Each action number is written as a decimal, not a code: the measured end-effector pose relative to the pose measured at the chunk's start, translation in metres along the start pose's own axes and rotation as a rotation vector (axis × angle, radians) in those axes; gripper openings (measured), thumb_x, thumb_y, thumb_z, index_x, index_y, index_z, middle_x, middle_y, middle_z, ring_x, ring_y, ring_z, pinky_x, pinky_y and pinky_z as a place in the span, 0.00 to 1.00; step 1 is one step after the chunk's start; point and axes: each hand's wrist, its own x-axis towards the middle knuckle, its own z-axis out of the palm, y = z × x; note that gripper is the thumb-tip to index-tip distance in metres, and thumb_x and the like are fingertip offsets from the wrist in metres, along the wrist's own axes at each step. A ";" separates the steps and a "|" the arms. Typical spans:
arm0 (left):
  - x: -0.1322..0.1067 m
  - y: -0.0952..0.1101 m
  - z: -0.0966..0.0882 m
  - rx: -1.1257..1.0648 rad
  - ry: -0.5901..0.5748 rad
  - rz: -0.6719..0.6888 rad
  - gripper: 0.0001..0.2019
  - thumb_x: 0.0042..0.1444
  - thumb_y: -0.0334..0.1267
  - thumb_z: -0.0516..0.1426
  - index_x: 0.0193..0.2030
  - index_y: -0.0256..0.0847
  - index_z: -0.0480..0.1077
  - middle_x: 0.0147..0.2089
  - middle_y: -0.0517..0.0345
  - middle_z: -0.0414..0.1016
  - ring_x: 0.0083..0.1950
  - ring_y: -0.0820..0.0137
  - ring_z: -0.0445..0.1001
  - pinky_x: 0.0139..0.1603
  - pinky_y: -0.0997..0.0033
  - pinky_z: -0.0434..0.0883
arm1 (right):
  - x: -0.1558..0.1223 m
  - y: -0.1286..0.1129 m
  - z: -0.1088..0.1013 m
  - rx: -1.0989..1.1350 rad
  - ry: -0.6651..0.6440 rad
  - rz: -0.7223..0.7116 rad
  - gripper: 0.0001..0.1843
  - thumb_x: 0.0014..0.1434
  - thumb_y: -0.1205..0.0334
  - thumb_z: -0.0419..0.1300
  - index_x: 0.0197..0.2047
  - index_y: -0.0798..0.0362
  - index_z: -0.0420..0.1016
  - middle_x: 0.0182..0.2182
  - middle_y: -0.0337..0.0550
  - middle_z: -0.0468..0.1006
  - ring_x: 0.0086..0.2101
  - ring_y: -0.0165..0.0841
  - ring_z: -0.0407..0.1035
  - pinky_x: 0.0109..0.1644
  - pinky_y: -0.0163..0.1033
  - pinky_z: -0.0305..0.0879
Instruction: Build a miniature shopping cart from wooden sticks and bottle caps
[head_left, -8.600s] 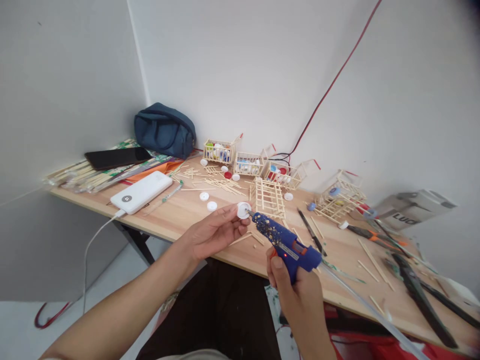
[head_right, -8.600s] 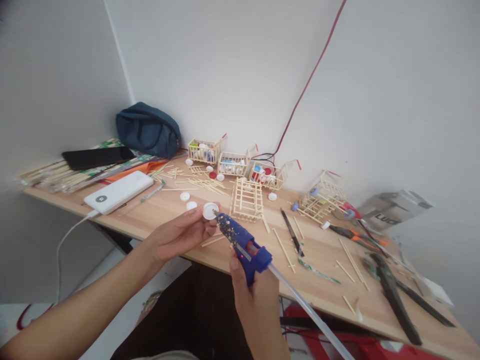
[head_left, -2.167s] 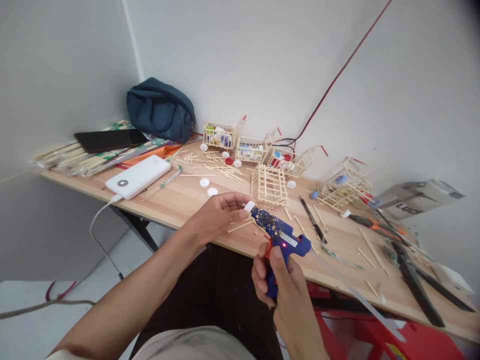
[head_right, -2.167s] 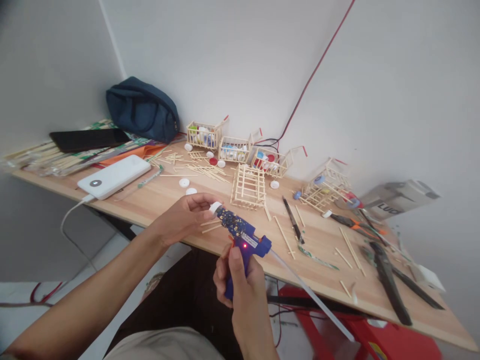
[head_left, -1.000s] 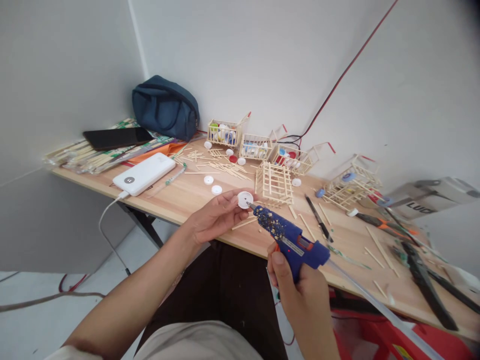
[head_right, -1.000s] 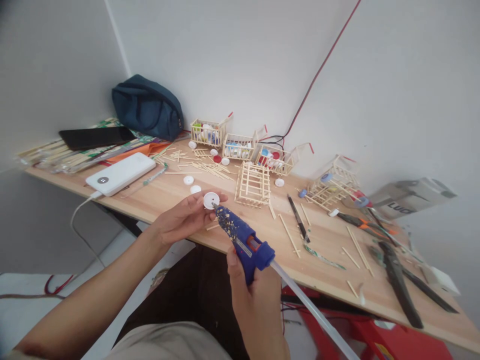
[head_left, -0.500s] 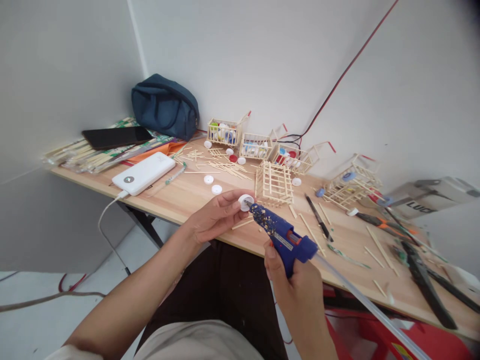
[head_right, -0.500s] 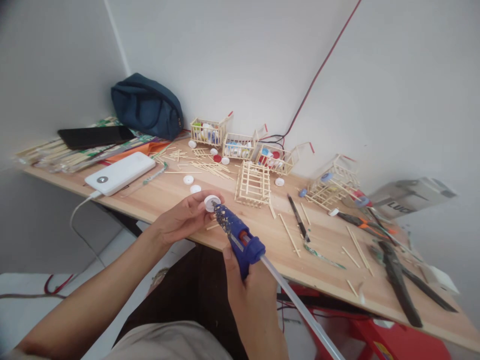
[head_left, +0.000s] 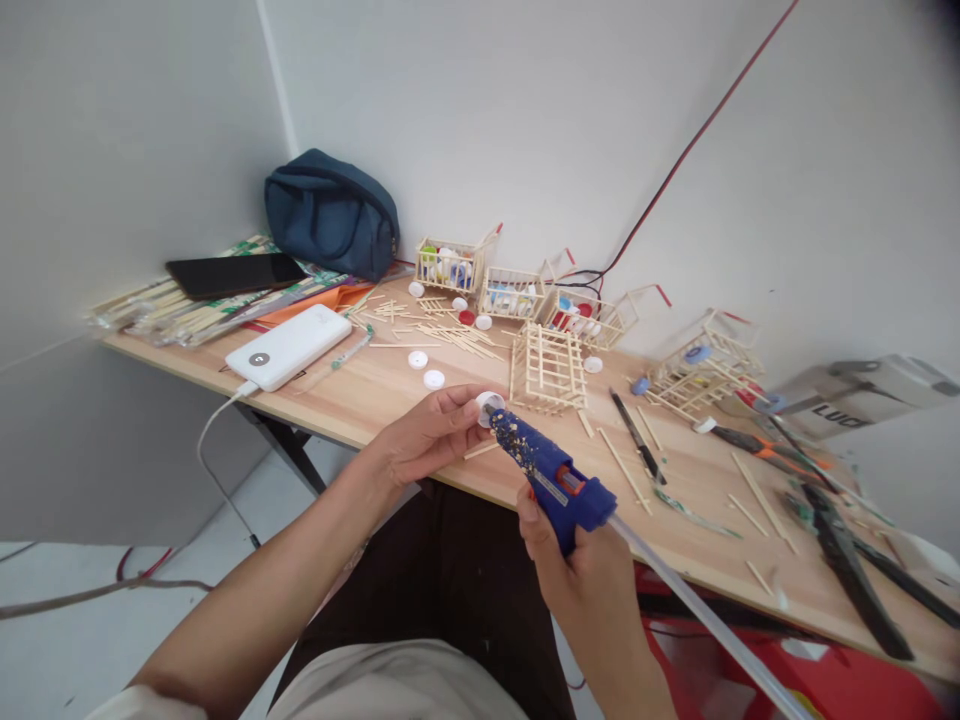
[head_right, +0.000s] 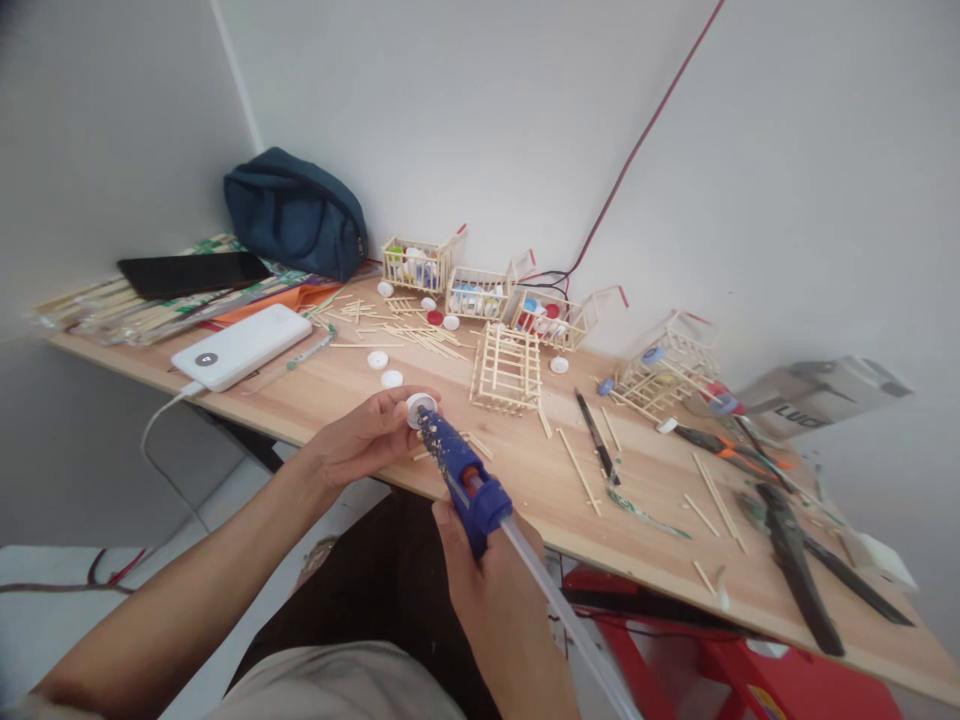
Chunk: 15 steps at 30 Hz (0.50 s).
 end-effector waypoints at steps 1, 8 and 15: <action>0.000 0.000 0.000 0.005 0.002 -0.005 0.17 0.45 0.38 0.69 0.42 0.33 0.77 0.36 0.56 0.78 0.36 0.76 0.74 0.44 0.78 0.69 | 0.000 0.002 -0.001 -0.031 -0.026 -0.031 0.19 0.61 0.48 0.56 0.35 0.55 0.77 0.25 0.47 0.79 0.26 0.39 0.75 0.28 0.37 0.70; -0.001 0.003 0.000 0.035 -0.009 -0.061 0.17 0.45 0.41 0.69 0.39 0.32 0.76 0.33 0.56 0.76 0.32 0.78 0.71 0.37 0.79 0.68 | 0.007 0.009 -0.007 -0.102 -0.132 -0.122 0.14 0.62 0.51 0.56 0.40 0.53 0.75 0.29 0.45 0.81 0.30 0.39 0.78 0.32 0.37 0.72; 0.000 0.001 -0.002 0.056 0.042 -0.058 0.16 0.45 0.36 0.69 0.40 0.33 0.77 0.35 0.55 0.78 0.37 0.76 0.74 0.44 0.76 0.68 | 0.001 0.003 -0.003 0.049 -0.111 0.052 0.18 0.61 0.47 0.55 0.33 0.54 0.75 0.19 0.41 0.74 0.19 0.33 0.69 0.22 0.34 0.64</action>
